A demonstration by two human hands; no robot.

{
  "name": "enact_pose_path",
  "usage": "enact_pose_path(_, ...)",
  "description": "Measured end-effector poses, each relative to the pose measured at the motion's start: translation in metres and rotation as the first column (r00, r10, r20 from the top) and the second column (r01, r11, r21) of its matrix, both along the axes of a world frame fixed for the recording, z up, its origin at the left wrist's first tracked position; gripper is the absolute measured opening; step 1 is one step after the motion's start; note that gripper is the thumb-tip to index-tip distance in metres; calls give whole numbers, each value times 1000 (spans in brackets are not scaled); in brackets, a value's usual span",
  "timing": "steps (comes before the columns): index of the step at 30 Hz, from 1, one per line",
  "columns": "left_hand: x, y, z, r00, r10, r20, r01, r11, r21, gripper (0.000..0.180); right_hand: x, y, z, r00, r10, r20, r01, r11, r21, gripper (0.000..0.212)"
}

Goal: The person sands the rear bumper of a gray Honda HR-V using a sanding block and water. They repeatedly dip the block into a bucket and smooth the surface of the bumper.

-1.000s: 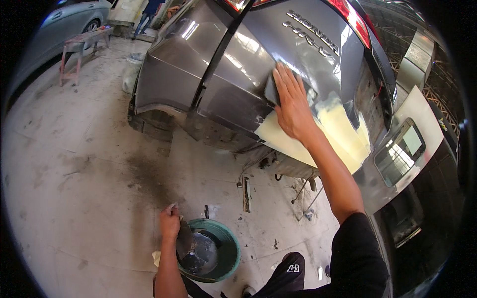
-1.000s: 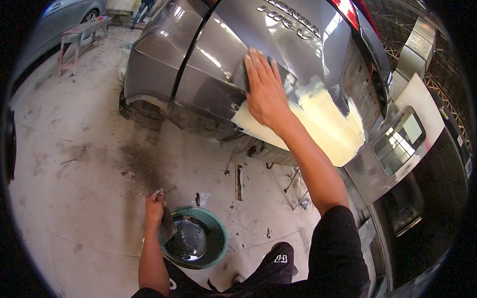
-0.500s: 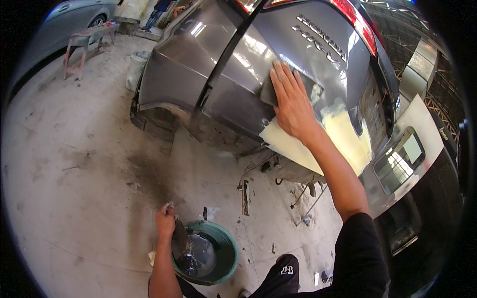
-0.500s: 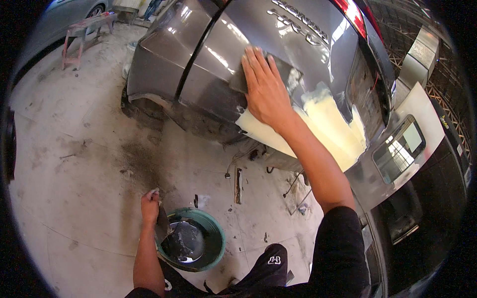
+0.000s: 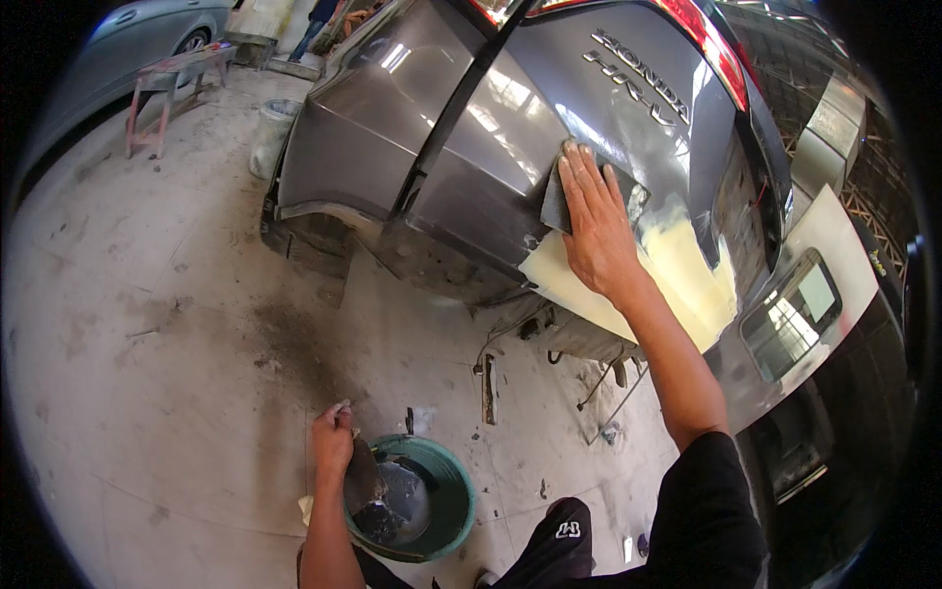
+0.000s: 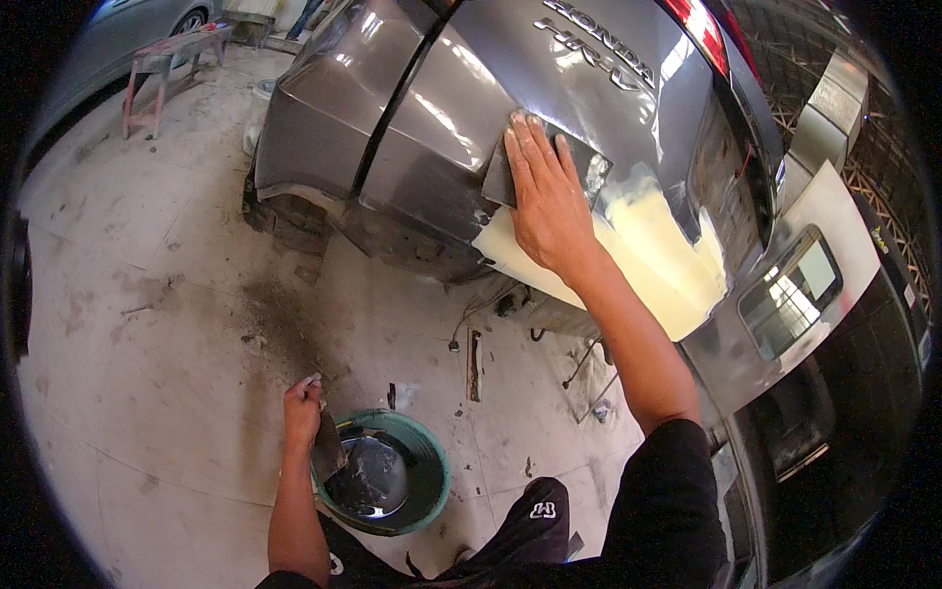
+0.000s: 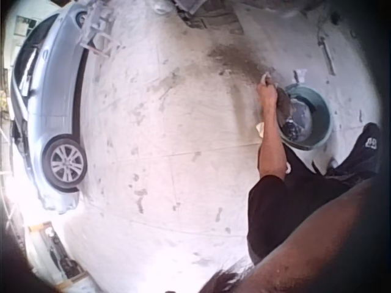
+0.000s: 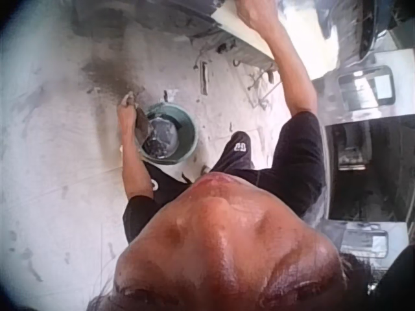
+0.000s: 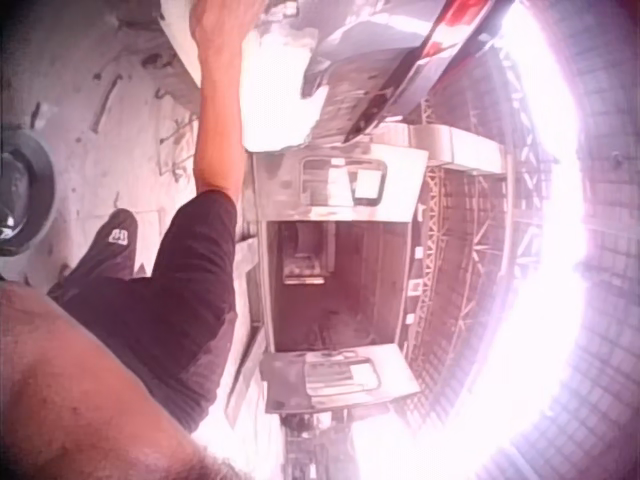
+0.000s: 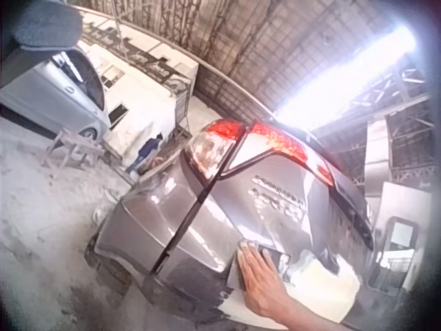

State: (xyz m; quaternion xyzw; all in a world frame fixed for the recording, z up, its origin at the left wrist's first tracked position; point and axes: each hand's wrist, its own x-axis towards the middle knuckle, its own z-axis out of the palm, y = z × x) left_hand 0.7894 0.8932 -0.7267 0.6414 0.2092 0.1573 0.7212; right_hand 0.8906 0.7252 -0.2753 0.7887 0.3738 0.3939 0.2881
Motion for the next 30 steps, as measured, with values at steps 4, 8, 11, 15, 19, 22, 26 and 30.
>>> enact_pose_path(4,1,-3,5,1000,9,0,-9,1000,-9,28,4,17,18,998,55,-6,-55,997,47,85)
enact_pose_path(8,1,-4,-4,1000,-4,-13,6,991,133,26,-2,7,11,998,38,-44,-36,998,47,86)
enact_pose_path(11,0,-5,-1,1000,21,10,-22,987,162,25,-7,6,7,1000,-25,-19,26,999,46,88)
enact_pose_path(15,-4,-11,10,995,76,57,-79,996,51,25,7,12,16,999,36,-15,-36,998,45,88)
enact_pose_path(19,-3,-10,8,995,62,75,-72,989,126,27,-4,3,2,1000,-5,-23,5,1000,15,88)
enact_pose_path(22,2,-8,-5,994,57,89,-63,996,64,27,-9,8,1,999,14,-36,-14,1000,10,84)
enact_pose_path(26,-4,-8,15,999,33,34,-34,999,11,27,-4,30,16,997,64,-44,-62,997,48,82)
enact_pose_path(30,-12,-1,26,1000,-16,-10,16,996,92,27,-8,3,-1,999,-21,-33,21,1000,-7,81)
